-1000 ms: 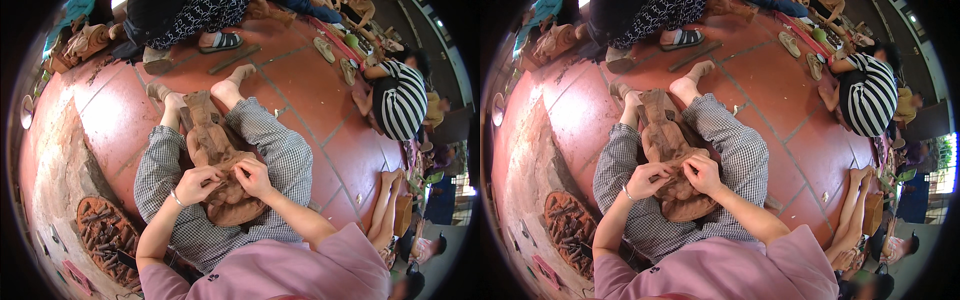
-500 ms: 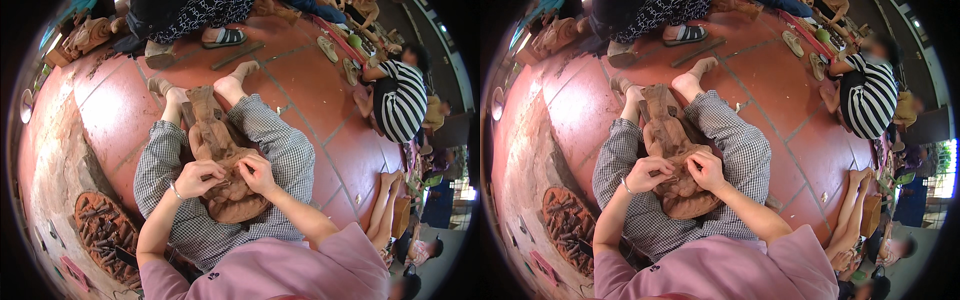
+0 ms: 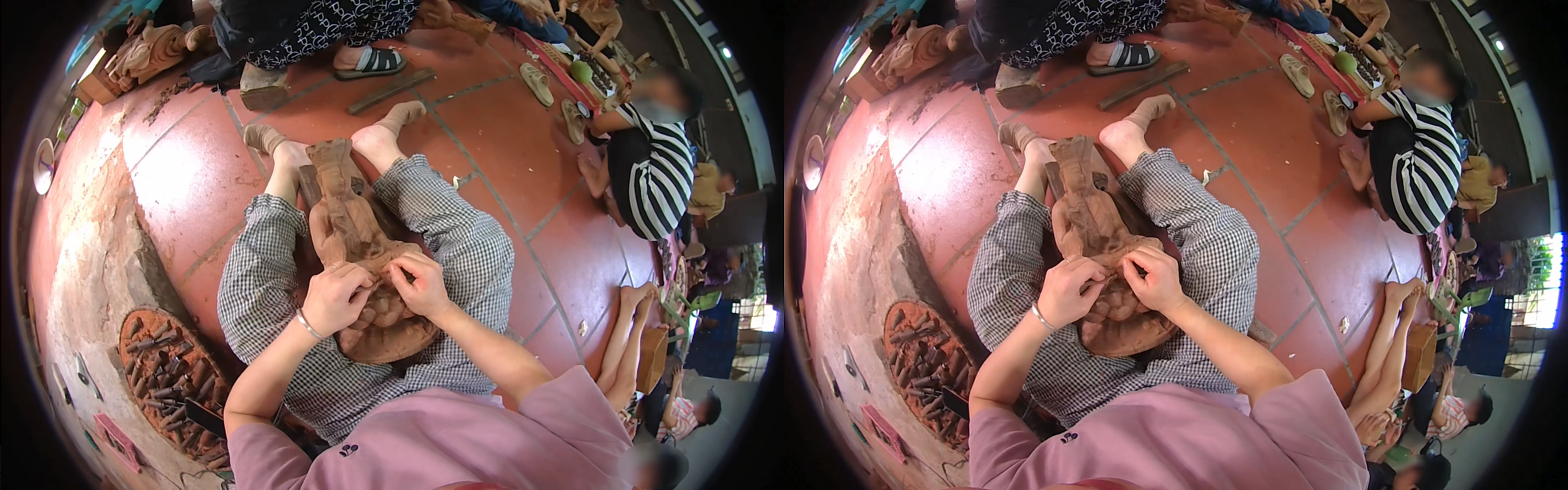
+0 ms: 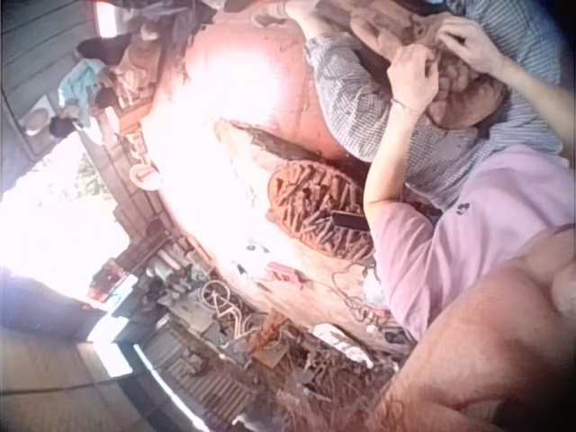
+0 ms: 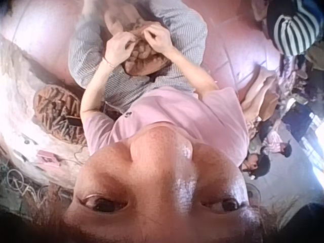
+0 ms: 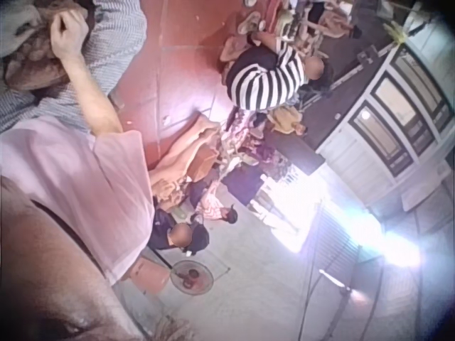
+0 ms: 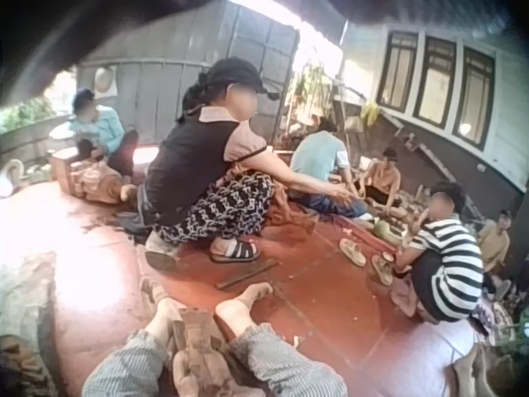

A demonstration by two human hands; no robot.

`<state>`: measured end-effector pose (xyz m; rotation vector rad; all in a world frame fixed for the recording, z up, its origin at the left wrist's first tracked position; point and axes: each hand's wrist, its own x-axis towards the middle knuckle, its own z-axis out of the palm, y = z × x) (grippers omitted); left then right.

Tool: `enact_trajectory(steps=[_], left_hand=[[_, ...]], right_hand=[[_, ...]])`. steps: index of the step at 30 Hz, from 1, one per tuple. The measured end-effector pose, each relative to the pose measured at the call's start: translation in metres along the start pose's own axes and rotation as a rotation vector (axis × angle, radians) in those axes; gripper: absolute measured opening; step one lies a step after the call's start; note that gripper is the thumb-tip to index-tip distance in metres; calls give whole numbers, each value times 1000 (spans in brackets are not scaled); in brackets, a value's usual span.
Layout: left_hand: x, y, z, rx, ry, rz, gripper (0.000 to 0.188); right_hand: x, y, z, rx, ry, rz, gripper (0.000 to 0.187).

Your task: The person sits on the floor and carves a wooden figurine by hand, using small tools to shape and smooth the surface. They rotate the piece frequently to work on different sides and occasionally wipe away shavings.

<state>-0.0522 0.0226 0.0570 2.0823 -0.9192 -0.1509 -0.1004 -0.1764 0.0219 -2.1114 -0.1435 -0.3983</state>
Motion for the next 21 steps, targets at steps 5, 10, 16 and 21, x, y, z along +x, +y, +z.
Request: enact_trajectory(steps=[5, 10, 16, 21], left_hand=[[-2, -17, -17, -246, -76, 141, 15], [2, -3, -13, -41, -89, 79, 11], [-1, -11, -15, -150, -89, 89, 11], [-2, -16, -24, -181, -145, 68, 12]], right_hand=[[-1, -4, 1, 27, 0, -14, 5], [-1, -5, 2, -1, -25, 9, 6], [-2, -4, 2, -2, 2, -31, 6], [-2, -3, 4, -1, -10, -9, 5]])
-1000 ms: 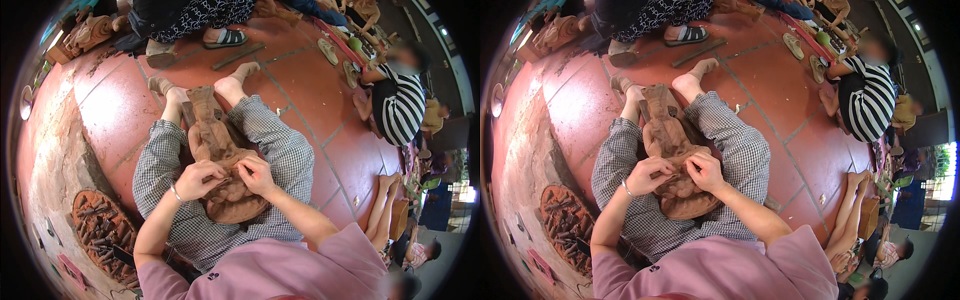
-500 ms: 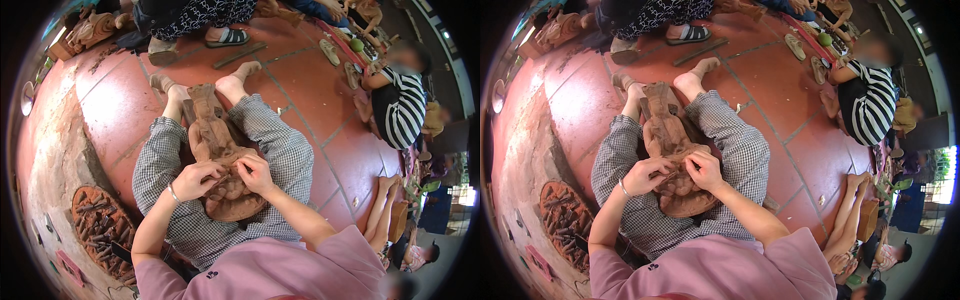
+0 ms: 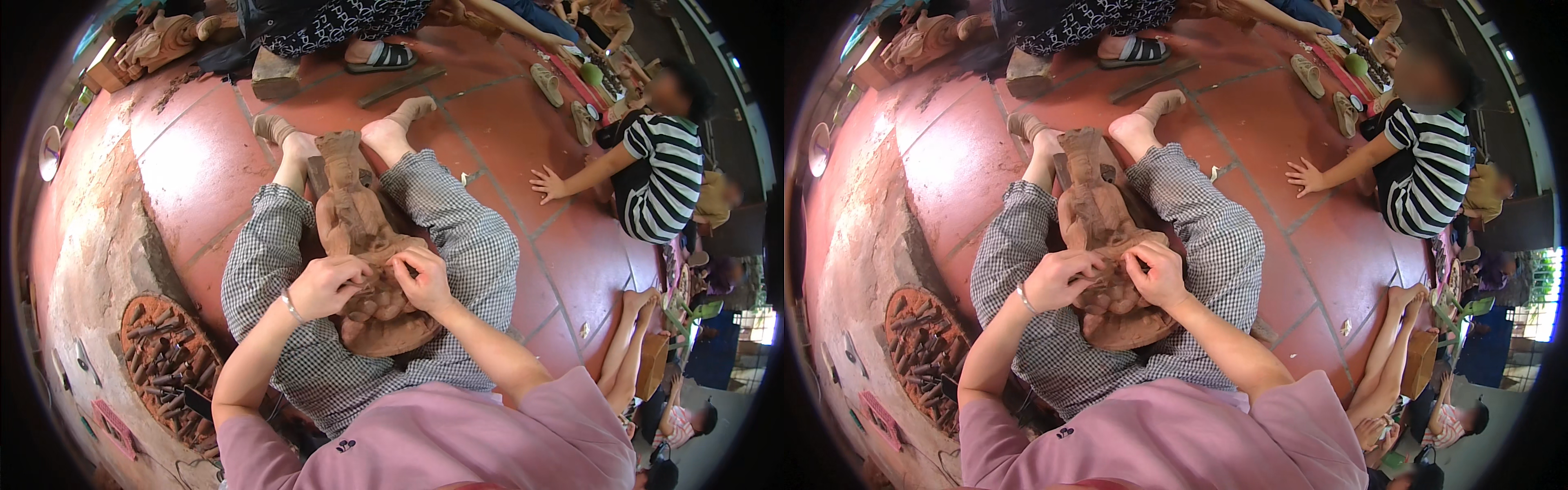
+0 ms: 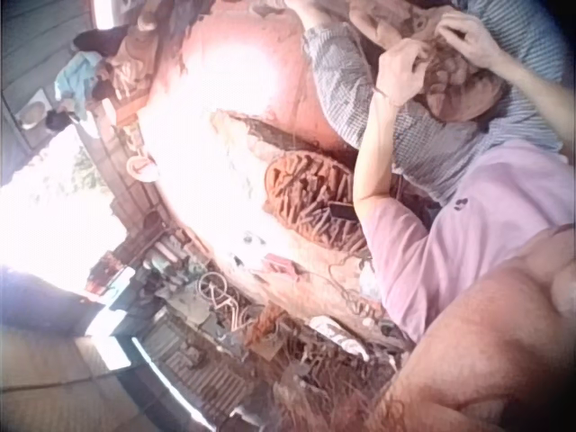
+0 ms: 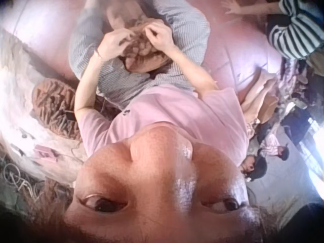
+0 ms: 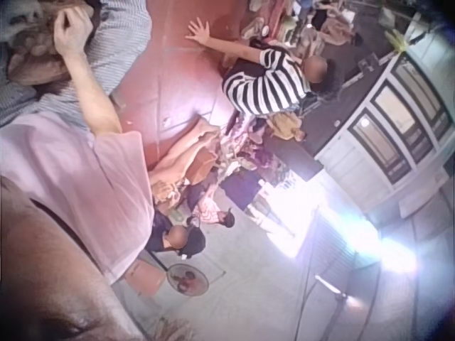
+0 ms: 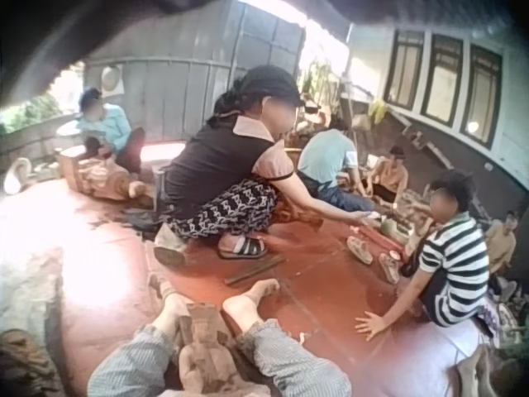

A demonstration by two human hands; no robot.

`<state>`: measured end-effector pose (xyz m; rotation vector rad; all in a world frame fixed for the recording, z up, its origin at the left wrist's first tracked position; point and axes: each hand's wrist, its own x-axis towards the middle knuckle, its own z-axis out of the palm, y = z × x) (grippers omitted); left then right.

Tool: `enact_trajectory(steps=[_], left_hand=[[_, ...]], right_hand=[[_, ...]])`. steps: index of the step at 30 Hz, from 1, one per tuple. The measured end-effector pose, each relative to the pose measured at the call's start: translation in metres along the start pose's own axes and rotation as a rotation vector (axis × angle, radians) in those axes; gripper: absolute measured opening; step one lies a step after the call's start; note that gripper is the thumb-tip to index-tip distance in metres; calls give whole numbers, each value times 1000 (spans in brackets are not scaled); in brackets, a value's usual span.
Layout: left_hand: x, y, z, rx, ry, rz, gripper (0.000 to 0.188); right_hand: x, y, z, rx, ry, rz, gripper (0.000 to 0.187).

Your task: The person sits on the floor and carves a wooden figurine by hand, using small tools to shape and smooth the surface. They rotate the piece frequently to work on different sides and occasionally wipe away shavings.

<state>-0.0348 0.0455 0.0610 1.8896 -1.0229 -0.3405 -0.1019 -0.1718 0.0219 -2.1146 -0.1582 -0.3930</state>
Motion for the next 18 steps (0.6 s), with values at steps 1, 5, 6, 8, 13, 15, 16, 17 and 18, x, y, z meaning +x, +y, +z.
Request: enact_trajectory(steps=[1, 5, 6, 8, 13, 15, 16, 17, 18], left_hand=[[2, 3, 5, 73, 23, 13, 12], [9, 6, 27, 265, 151, 38, 14], [9, 6, 28, 251, 150, 30, 13], [8, -2, 20, 106, 127, 53, 11], [1, -21, 2, -234, -29, 60, 15], [0, -22, 3, -204, 11, 76, 18], [1, -16, 5, -167, 24, 53, 17], [1, -11, 7, -130, 37, 30, 17], [0, -10, 12, -116, 80, 32, 16]], right_hand=[[1, 0, -2, -20, -7, 2, 5], [3, -7, -2, -70, -16, 0, 5], [3, -6, -2, -54, -12, -7, 5], [1, -4, -1, -20, -1, -20, 4], [-1, -3, -3, 9, -22, 38, 5], [1, -4, -3, 7, -26, 45, 5], [2, -2, -3, -1, -24, 38, 5], [3, 0, -4, -8, -23, 30, 4], [2, 2, -4, -1, -22, 36, 4]])
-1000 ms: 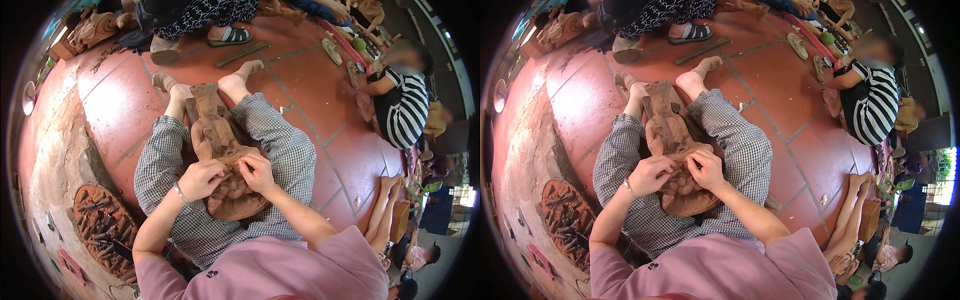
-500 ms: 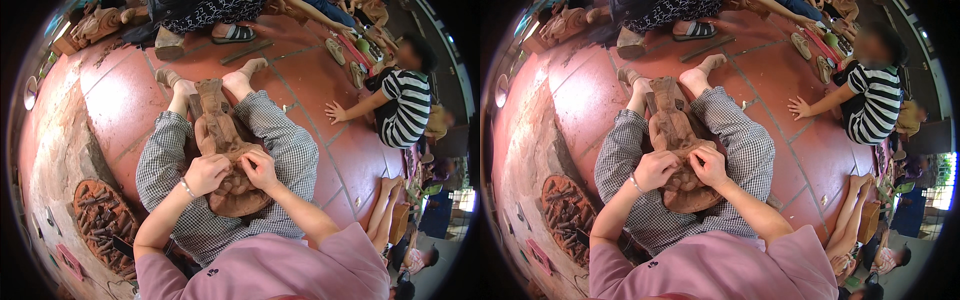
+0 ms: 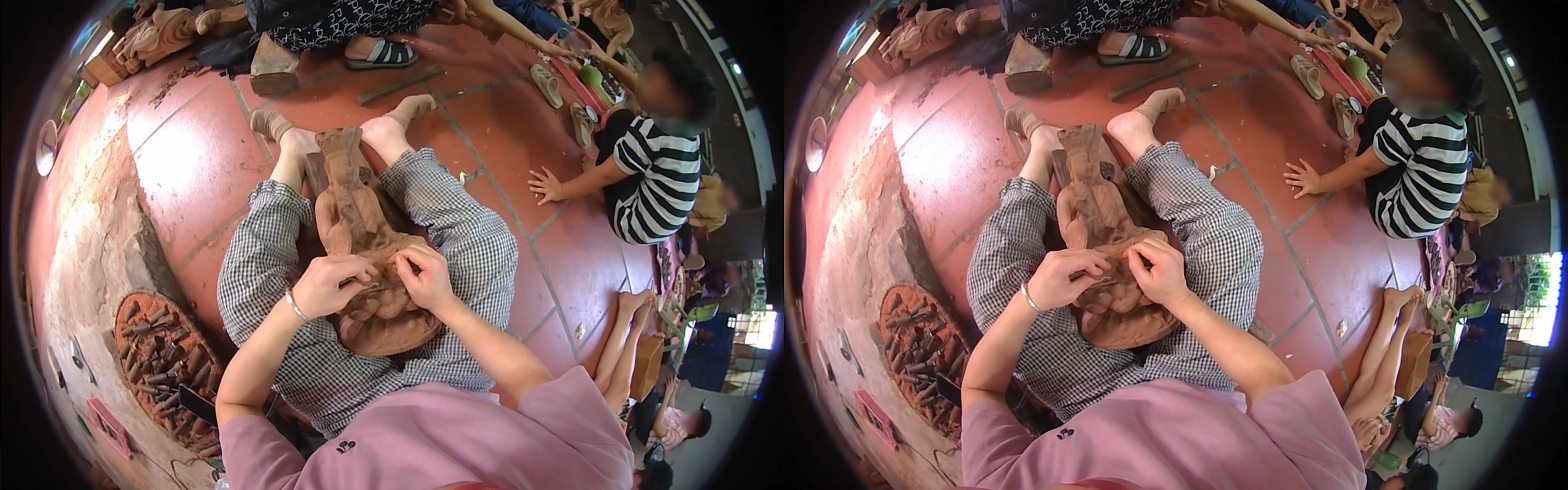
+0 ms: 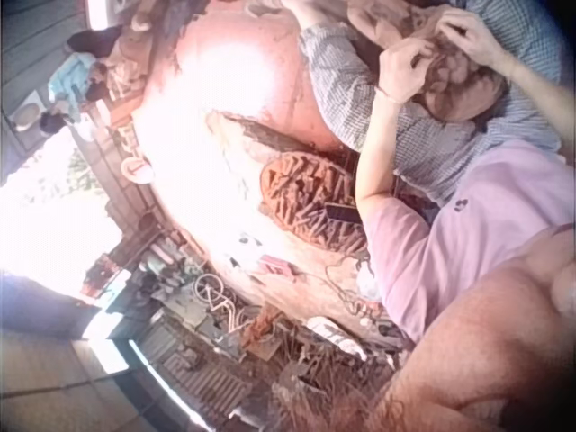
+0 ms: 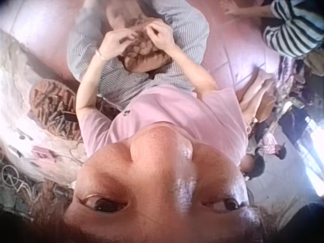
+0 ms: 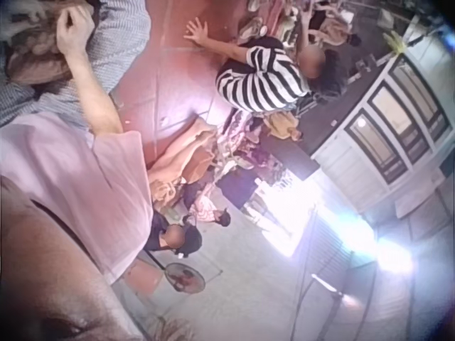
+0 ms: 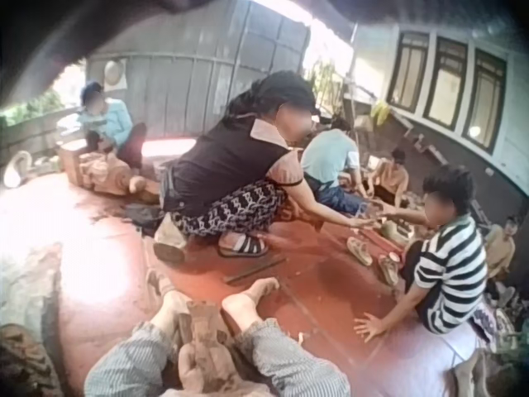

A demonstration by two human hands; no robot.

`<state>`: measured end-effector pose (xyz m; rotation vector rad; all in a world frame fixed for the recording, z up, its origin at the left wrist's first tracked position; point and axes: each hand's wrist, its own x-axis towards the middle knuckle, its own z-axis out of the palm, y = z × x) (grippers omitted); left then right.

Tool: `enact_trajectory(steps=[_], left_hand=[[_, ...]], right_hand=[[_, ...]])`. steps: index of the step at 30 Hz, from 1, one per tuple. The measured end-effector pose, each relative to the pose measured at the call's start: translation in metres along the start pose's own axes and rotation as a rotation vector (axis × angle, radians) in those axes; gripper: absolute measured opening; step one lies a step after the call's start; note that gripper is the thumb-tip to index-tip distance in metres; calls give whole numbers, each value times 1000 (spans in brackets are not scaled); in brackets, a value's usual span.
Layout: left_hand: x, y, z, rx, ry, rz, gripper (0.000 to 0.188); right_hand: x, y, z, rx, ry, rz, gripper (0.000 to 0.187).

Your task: The person sits on the floor and carves a wooden figurine by hand, using small tools to shape and smooth the surface. They rotate the piece frequently to work on different sides and occasionally wipe away shavings.

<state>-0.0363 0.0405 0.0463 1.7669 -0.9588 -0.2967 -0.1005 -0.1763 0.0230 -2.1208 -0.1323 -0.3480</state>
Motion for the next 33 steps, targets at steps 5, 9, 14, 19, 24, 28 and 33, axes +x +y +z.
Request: enact_trajectory(steps=[5, 9, 14, 19, 24, 28, 33], left_hand=[[-4, 2, 18, 35, 191, -22, 13], [-8, -1, 14, -55, 137, -13, 12], [-3, -17, -12, -229, -78, -75, 10], [11, -1, 18, 94, 47, 48, 14], [4, -16, -2, -293, -110, -14, 8], [-13, -32, -14, -568, -39, -200, 4], [-10, -25, 2, -475, 75, -205, 4]], right_hand=[[-2, 2, 0, -4, -5, 5, 5], [0, 1, 0, 24, -2, -10, 4], [-1, -4, 2, 32, 3, 27, 4], [1, 3, -1, -14, -2, -9, 3], [-3, -1, 2, -7, 3, -38, 4], [-1, 2, 0, 28, 15, -12, 5], [1, 5, -1, -5, -4, 15, 6]])
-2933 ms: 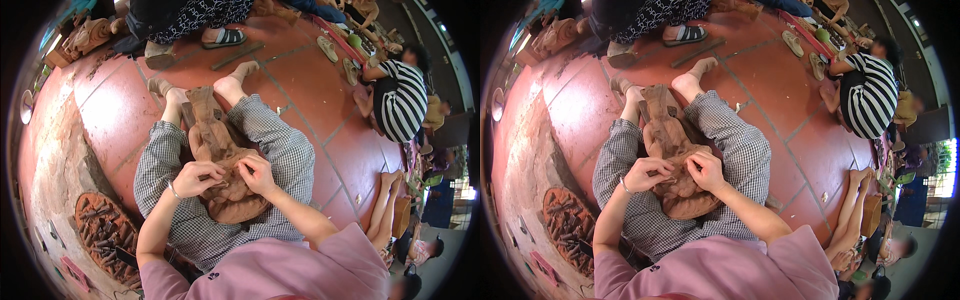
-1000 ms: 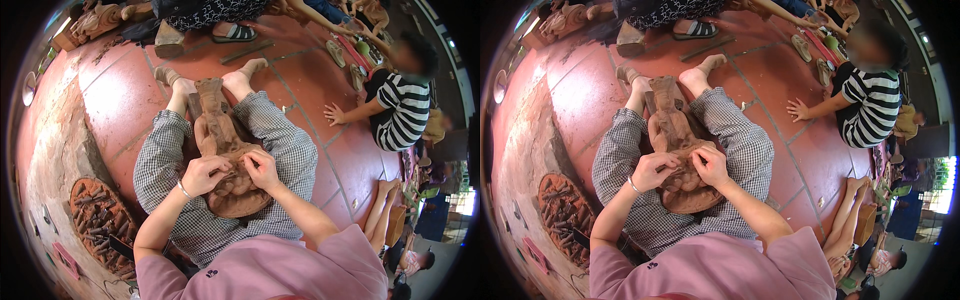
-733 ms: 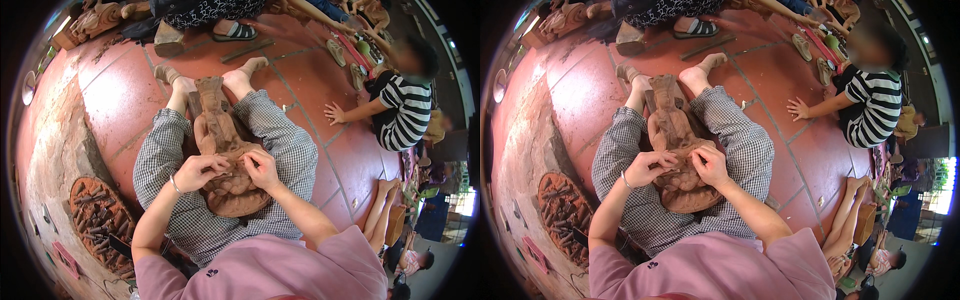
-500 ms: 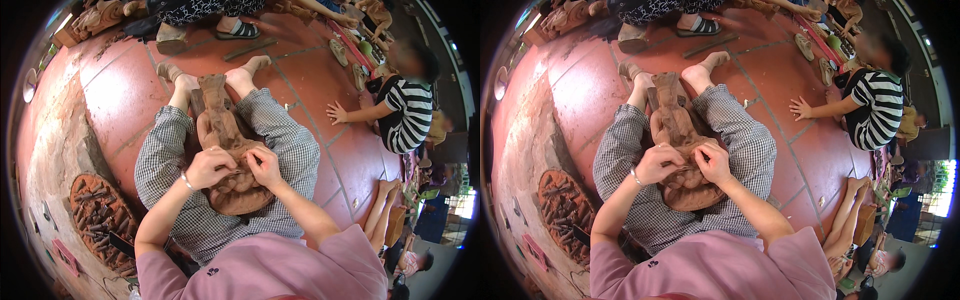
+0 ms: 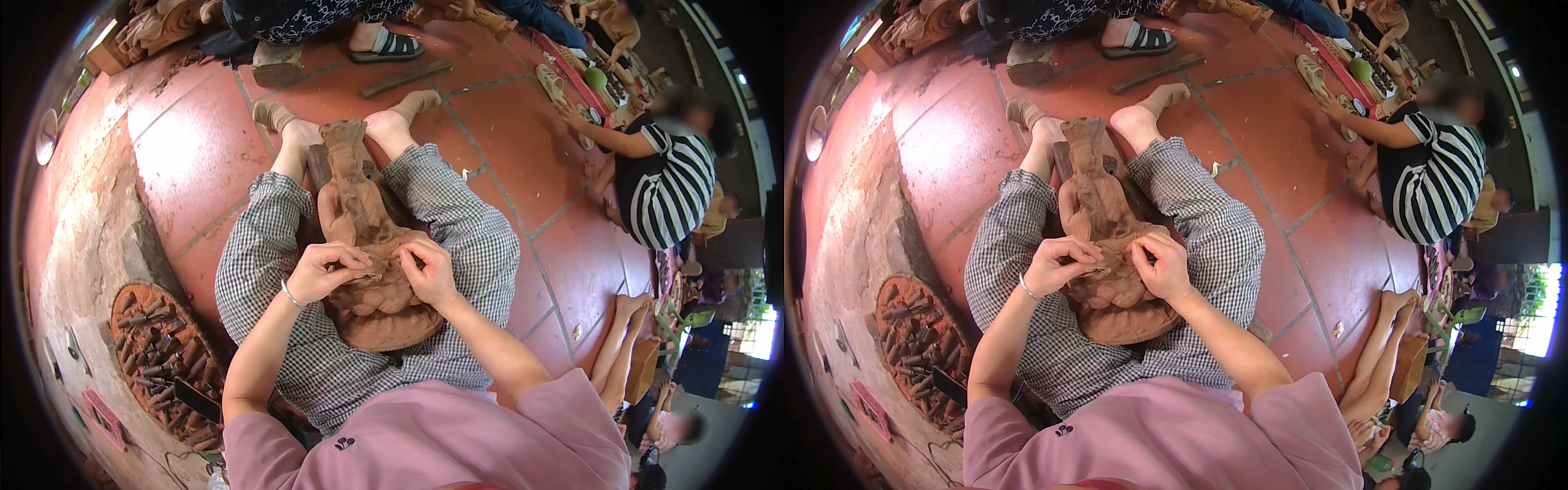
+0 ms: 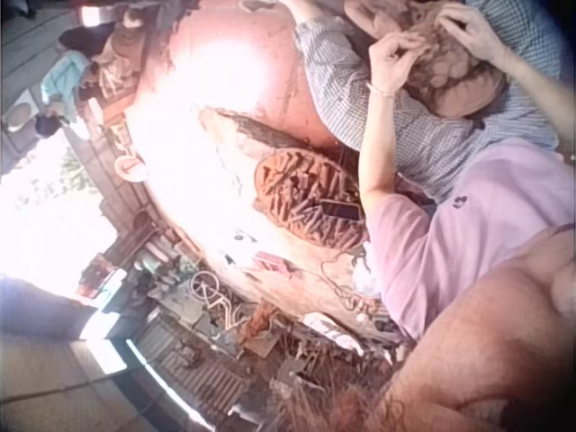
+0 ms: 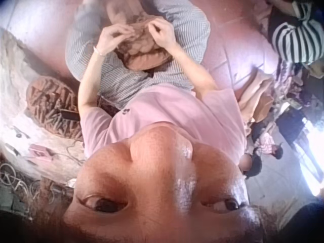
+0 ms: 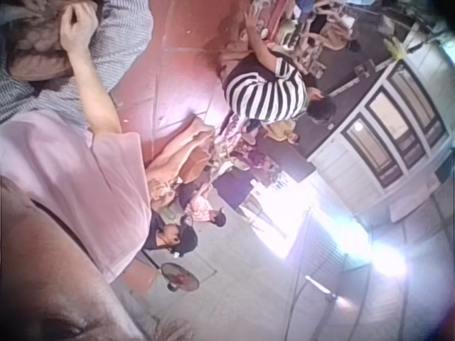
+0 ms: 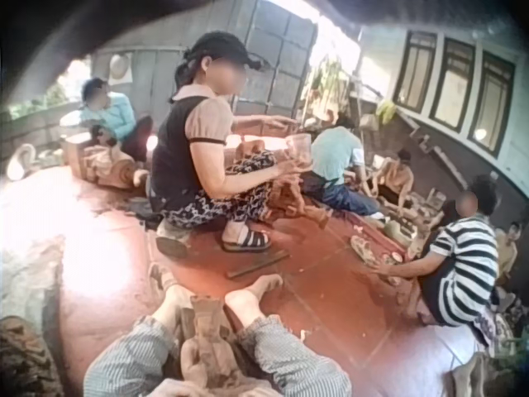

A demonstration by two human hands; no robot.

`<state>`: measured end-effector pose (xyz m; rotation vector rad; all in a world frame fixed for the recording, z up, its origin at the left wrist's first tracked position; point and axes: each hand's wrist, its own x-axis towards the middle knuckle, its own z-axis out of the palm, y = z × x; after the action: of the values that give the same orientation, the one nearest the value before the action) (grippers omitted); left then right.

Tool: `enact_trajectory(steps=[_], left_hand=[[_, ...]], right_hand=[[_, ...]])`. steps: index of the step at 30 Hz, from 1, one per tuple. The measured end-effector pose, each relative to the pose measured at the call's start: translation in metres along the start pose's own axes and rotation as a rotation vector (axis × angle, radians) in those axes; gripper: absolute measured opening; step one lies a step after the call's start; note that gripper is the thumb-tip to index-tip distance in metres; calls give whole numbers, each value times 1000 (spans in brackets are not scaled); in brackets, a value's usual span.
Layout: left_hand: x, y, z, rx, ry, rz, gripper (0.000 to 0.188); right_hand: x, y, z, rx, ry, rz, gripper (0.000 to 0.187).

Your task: The person sits on the floor and carves a wooden figurine by hand, using small tools to shape and smooth the surface. They rotate the piece frequently to work on different sides and occasionally wipe away shavings.

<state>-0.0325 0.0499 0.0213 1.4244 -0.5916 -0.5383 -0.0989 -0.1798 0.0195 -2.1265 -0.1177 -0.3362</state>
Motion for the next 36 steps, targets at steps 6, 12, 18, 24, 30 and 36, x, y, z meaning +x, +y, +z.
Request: enact_trajectory(steps=[6, 12, 18, 24, 30, 36], left_hand=[[-1, -9, 3, 171, 78, 216, 9], [0, -14, 16, 136, 133, 132, 13], [-3, -18, -27, 181, 3, 155, 11], [2, -30, -13, 73, 89, 137, 11], [1, -29, 1, 159, 204, 139, 11], [2, -26, -11, 103, 60, 182, 12]], right_hand=[[0, 0, 0, -37, 0, -18, 6], [-2, -5, 3, -12, 0, 11, 5], [-2, -2, -1, 24, -11, 4, 6], [0, 1, -2, -3, -12, 39, 7], [2, -1, -1, -17, -14, 33, 8], [-5, 2, 3, 46, -23, 39, 7]])
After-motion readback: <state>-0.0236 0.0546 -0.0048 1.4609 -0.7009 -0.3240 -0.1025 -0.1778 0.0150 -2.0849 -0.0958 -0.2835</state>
